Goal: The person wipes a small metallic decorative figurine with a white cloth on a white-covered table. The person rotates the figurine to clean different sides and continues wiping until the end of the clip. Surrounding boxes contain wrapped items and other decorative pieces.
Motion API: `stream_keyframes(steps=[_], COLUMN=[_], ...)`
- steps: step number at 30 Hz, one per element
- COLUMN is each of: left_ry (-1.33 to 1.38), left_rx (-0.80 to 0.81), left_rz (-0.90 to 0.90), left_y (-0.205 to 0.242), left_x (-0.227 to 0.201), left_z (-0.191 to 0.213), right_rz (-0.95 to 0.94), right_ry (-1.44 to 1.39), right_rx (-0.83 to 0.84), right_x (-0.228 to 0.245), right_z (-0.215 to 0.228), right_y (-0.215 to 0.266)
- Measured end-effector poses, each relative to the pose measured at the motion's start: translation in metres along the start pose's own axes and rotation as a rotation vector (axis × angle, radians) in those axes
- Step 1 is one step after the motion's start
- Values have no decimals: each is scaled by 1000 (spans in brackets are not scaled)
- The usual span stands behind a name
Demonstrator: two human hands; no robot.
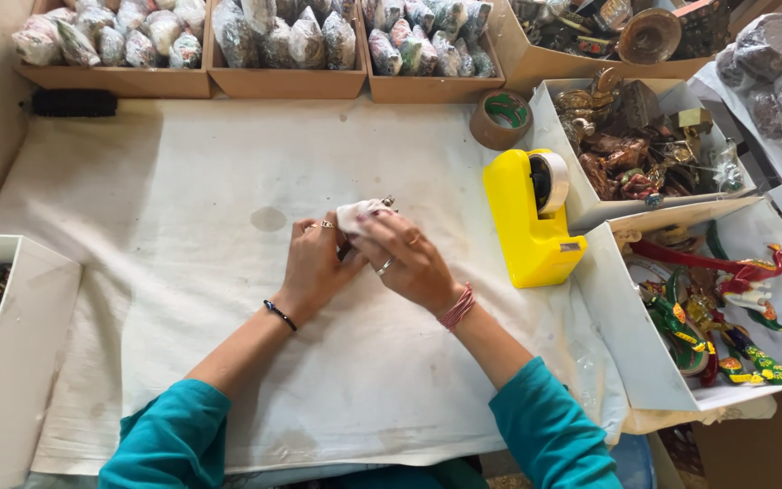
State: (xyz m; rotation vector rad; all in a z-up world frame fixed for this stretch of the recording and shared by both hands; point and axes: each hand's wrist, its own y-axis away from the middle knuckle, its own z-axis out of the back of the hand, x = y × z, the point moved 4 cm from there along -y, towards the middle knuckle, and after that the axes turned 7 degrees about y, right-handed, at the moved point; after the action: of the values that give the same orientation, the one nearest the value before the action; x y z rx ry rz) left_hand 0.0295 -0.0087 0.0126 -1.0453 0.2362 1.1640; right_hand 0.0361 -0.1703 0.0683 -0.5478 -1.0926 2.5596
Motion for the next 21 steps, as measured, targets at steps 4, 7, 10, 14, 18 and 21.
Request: stream_keyframes(steps=[4, 7, 10, 14, 18, 21], left_ry=[16, -11, -206, -62, -85, -178], left_rx=[38, 73, -73, -125, 61, 183], left_rz=[23, 53, -98, -101, -145, 21], left_y=[0, 6, 3, -4, -4, 6], left_x=[0, 12, -6, -13, 0, 23], left_z=[-3, -9, 5, 13, -1, -23], right_rz=[-137, -144, 55, 116, 40, -152], right_ry=[-103, -67, -9, -83, -87, -174], right_rx=[-42, -65, 20, 16, -7, -67], right_x=[-10, -4, 9, 13, 5, -7], right_z=[-6, -3, -3, -9, -12, -14], right_y=[7, 7, 5, 8, 10, 10])
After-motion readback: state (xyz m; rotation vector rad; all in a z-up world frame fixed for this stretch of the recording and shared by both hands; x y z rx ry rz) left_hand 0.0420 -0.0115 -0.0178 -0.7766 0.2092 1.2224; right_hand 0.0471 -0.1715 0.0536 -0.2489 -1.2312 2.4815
